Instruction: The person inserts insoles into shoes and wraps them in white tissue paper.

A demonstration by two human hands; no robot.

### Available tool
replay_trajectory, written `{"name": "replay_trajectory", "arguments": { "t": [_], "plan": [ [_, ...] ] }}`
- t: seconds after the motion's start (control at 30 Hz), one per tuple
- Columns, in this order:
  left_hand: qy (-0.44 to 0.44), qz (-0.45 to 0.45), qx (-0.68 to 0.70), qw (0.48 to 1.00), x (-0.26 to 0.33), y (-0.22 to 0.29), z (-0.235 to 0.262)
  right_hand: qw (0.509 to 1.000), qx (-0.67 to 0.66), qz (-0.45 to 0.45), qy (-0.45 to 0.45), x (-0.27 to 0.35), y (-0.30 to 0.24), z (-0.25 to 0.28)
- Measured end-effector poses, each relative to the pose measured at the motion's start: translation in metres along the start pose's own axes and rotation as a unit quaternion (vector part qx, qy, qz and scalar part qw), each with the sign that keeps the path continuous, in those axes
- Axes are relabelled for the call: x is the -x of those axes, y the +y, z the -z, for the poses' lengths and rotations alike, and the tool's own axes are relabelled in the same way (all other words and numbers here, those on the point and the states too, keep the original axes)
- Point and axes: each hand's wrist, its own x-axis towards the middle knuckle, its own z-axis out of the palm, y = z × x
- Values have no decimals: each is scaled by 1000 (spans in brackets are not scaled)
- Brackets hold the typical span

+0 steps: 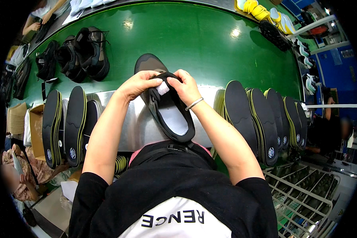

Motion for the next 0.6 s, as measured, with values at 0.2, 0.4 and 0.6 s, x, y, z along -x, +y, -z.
{"name": "replay_trajectory", "arguments": {
  "t": [0.2,0.4,0.6],
  "plan": [
    [-12,0,7,1000,-2,-1,0,1000,-19,1,0,0,1,1],
    [-8,-7,4,1000,0,-1,-1,1000,-10,4,-4,0,3,0],
    [-3,-25,-67,997,-6,-3,-1,1000,-5,7,23,4,-4,0]
  ]
}}
